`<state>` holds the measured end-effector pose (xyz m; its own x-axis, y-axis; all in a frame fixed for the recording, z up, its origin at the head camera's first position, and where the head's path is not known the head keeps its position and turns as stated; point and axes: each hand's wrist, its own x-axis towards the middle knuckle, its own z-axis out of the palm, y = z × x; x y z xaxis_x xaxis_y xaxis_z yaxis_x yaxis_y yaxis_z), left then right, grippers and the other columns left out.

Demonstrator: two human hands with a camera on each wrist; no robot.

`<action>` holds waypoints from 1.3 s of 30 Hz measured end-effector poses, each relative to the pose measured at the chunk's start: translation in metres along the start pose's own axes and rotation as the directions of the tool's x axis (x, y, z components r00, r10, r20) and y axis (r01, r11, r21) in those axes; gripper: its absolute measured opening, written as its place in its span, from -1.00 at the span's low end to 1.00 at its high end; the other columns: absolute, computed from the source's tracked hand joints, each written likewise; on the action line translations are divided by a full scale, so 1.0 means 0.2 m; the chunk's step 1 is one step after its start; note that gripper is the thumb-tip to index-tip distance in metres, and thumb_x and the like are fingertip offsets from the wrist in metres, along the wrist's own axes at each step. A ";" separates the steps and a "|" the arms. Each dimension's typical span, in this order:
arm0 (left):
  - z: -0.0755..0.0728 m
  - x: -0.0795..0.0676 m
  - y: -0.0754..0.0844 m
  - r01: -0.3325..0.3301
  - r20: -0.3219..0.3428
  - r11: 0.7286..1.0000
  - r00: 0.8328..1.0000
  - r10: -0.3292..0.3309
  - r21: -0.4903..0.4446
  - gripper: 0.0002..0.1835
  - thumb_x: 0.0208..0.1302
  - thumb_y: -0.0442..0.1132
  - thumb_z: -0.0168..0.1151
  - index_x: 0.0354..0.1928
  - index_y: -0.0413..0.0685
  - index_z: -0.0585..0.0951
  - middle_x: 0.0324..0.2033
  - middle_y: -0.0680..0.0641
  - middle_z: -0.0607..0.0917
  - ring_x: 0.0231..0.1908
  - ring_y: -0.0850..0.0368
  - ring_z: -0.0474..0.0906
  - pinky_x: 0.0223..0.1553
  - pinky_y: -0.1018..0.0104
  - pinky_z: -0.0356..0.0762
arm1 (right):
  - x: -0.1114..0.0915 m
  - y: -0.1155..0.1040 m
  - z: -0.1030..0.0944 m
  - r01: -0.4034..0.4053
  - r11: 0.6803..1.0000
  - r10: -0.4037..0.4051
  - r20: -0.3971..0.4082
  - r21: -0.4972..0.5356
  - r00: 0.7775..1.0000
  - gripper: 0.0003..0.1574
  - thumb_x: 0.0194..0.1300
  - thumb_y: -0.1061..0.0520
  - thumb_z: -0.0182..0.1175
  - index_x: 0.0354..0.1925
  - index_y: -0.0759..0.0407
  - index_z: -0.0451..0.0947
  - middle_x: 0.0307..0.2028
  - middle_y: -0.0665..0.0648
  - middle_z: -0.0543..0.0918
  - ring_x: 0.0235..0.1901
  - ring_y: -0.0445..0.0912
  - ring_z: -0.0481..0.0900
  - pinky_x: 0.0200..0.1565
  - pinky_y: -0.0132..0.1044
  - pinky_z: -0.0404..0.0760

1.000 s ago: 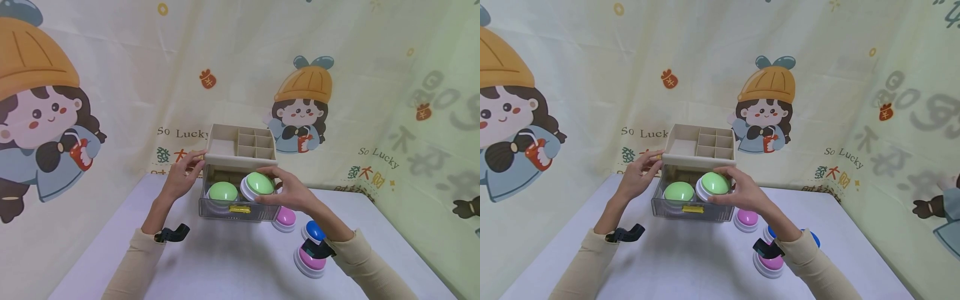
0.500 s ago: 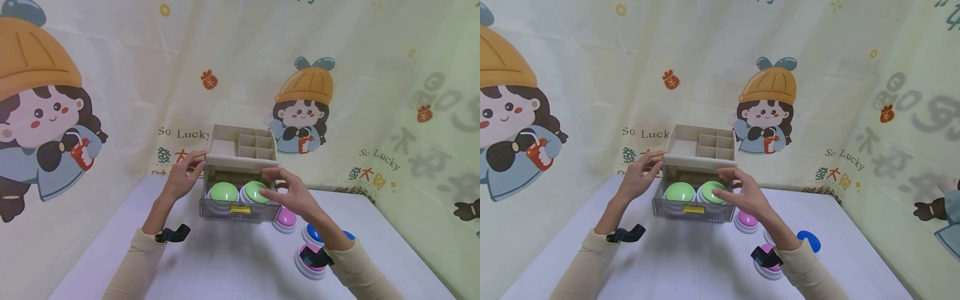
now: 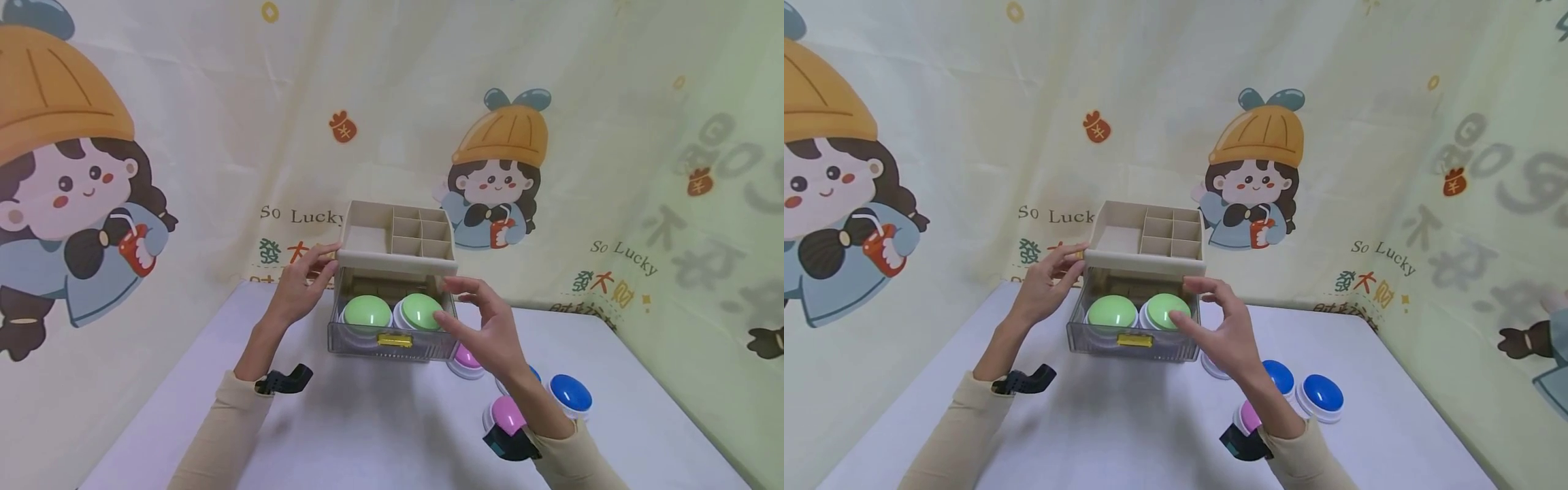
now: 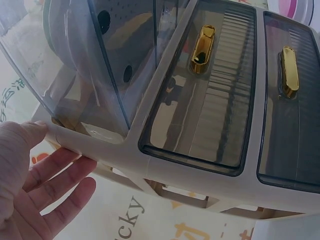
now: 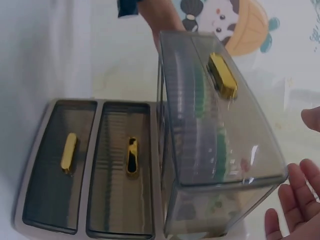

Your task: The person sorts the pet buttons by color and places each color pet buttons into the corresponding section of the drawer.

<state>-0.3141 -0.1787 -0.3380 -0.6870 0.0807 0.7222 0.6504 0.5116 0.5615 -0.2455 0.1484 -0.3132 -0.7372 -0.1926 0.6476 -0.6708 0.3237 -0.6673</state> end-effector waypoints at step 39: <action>-0.01 0.00 0.00 0.016 0.009 1.000 1.000 -0.016 -0.013 -0.58 0.50 -0.20 0.20 0.35 0.09 0.55 0.03 -0.22 0.76 -0.06 -0.11 0.74 -0.08 0.01 0.69 | -0.33 0.03 0.15 0.330 0.926 -0.355 0.125 0.184 0.927 -0.66 0.27 0.37 0.32 0.03 0.28 0.61 -0.16 0.16 0.74 -0.15 -0.09 0.68 -0.14 -0.32 0.65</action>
<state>-0.3131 -0.1793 -0.3374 -0.7002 0.0796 0.7095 0.6433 0.5013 0.5787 -0.2042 0.1356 -0.3705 -0.4555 -0.4086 0.7909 -0.8791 0.0661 -0.4721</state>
